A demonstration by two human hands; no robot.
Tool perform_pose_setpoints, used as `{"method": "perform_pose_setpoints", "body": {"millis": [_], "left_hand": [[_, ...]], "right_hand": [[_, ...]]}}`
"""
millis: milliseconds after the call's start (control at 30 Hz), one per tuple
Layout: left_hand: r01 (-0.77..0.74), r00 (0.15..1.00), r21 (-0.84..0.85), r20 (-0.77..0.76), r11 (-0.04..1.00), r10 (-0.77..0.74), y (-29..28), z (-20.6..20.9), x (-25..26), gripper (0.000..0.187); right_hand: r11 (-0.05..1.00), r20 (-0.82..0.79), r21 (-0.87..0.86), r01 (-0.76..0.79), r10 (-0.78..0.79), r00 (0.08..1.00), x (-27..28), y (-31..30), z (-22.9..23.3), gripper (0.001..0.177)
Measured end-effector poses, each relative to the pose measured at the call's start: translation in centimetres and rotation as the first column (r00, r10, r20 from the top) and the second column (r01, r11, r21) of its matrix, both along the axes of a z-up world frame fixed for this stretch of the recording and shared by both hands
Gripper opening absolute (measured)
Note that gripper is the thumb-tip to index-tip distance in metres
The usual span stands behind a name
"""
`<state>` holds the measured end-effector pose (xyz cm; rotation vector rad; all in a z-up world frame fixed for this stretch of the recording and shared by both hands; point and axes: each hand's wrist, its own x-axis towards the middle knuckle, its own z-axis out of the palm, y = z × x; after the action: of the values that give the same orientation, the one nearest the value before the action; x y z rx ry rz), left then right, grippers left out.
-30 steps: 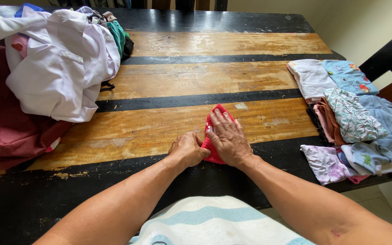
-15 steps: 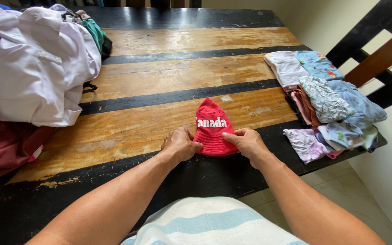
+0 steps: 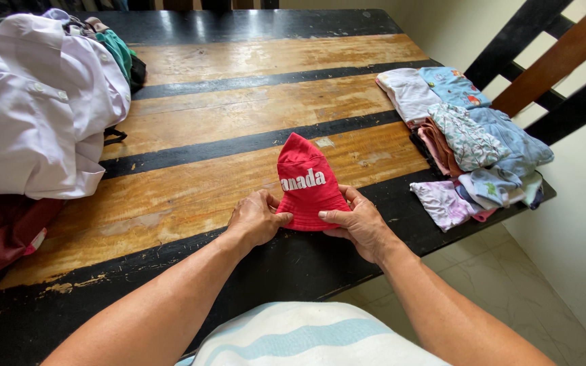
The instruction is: The person folds a pair of socks, a red bucket hat, and a white button-down shirt by hand on a wooden table. The person smooths each item and places them into organized stacks on the table.
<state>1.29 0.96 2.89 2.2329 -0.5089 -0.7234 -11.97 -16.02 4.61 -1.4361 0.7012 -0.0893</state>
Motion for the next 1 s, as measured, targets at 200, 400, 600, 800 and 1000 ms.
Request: {"method": "perform_pose_setpoints", "body": {"millis": [200, 400, 600, 800, 1000], "left_hand": [[-0.02, 1.0, -0.006, 0.02, 1.0, 0.02, -0.3, -0.6, 0.0, 0.044], [-0.113, 0.969, -0.048, -0.225, 0.992, 0.1, -1.3, -0.1, 0.2, 0.062], [-0.162, 0.917, -0.254, -0.395, 0.954, 0.051, -7.8, 2.1, -0.6, 0.087], [-0.434, 0.666, -0.549, -0.729, 0.715, -0.156, -14.9, 3.9, -1.8, 0.062], [-0.449, 0.706, -0.449, -0.708, 0.772, -0.001, -19.4, 2.5, -2.4, 0.036]], "right_hand": [[0.993, 0.034, 0.107, -0.049, 0.046, 0.998, 0.8, -1.5, 0.2, 0.061], [0.955, 0.144, 0.266, -0.133, 0.097, 0.985, 0.7, -5.9, -0.3, 0.056], [0.907, 0.291, 0.34, -0.248, 0.149, 0.945, -0.3, -12.0, 0.2, 0.054], [0.883, 0.368, 0.365, -0.294, 0.154, 0.917, -1.6, -17.7, 0.5, 0.053], [0.889, 0.335, 0.356, -0.288, 0.166, 0.928, -3.9, -22.2, 0.6, 0.055]]}}
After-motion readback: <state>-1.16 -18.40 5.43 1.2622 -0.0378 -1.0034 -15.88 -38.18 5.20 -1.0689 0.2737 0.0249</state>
